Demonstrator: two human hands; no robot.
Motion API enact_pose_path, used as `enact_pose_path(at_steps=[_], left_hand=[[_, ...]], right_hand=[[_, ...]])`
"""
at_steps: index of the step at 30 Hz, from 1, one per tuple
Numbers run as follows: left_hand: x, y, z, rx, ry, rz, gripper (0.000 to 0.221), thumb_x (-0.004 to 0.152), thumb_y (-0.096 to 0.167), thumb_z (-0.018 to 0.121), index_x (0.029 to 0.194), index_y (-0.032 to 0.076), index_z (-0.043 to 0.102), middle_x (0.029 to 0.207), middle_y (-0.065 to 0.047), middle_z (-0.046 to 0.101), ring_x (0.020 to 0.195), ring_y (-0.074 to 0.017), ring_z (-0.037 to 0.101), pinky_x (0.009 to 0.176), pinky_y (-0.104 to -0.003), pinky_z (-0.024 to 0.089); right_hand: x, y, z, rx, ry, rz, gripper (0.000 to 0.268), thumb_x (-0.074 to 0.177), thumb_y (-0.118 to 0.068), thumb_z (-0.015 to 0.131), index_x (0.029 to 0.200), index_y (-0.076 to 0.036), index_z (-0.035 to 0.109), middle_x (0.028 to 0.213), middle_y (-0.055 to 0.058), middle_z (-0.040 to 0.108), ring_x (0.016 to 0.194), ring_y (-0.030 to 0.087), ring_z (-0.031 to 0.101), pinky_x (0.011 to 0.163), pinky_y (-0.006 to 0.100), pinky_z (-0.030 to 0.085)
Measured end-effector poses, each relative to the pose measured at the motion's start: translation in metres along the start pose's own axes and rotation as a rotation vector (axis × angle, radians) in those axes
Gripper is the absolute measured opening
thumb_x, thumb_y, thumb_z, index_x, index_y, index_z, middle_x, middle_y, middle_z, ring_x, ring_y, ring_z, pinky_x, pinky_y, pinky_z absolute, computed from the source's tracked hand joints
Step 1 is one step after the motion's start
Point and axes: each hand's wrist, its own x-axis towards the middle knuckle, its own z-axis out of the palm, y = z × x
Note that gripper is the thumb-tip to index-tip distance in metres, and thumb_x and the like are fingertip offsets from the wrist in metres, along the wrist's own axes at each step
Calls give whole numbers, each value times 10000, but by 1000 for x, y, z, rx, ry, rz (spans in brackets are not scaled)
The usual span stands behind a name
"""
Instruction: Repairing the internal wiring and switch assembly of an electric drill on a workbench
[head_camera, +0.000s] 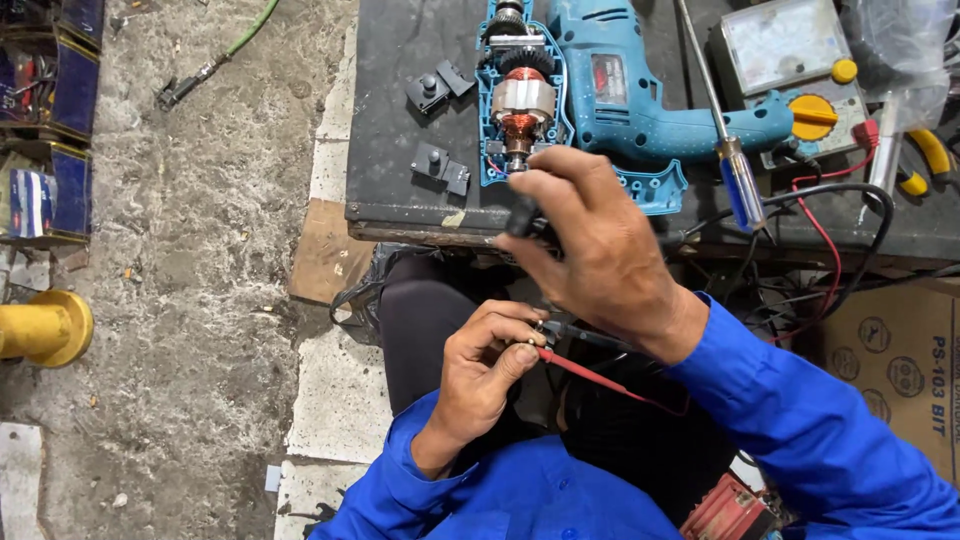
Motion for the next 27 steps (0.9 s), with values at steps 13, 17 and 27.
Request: enact_pose_path(at_steps=[13, 17, 27], left_hand=[[3, 2, 3, -28, -21, 30, 136, 993, 241, 679, 1010, 114, 724, 1150, -142, 696, 1096, -221, 692, 960, -311, 571], [5, 6, 5, -10, -27, 34, 131, 991, 232, 676, 997, 109, 723, 1134, -134, 701, 1077, -221, 698, 937, -311, 581], [3, 5, 3, -7, -28, 23, 152, 992, 233, 671, 992, 92, 727, 1137, -139, 694, 1069, -217, 695, 923, -301, 598]], right_hand=[[-21, 9, -21, -49, 109, 174, 227, 1068, -35, 633, 1284, 28, 666, 1298, 229, 684, 1161, 369, 677, 1044, 445, 529], [-23, 2, -19, 5, 127, 262, 271, 1049, -13, 584, 1293, 88, 642, 1326, 286, 646, 1227, 388, 656, 1102, 455, 505], [-27, 3, -3, -205, 186, 266, 608, 924, -269, 888, 1328, 74, 591, 1270, 230, 663, 1129, 390, 634, 1019, 470, 482]])
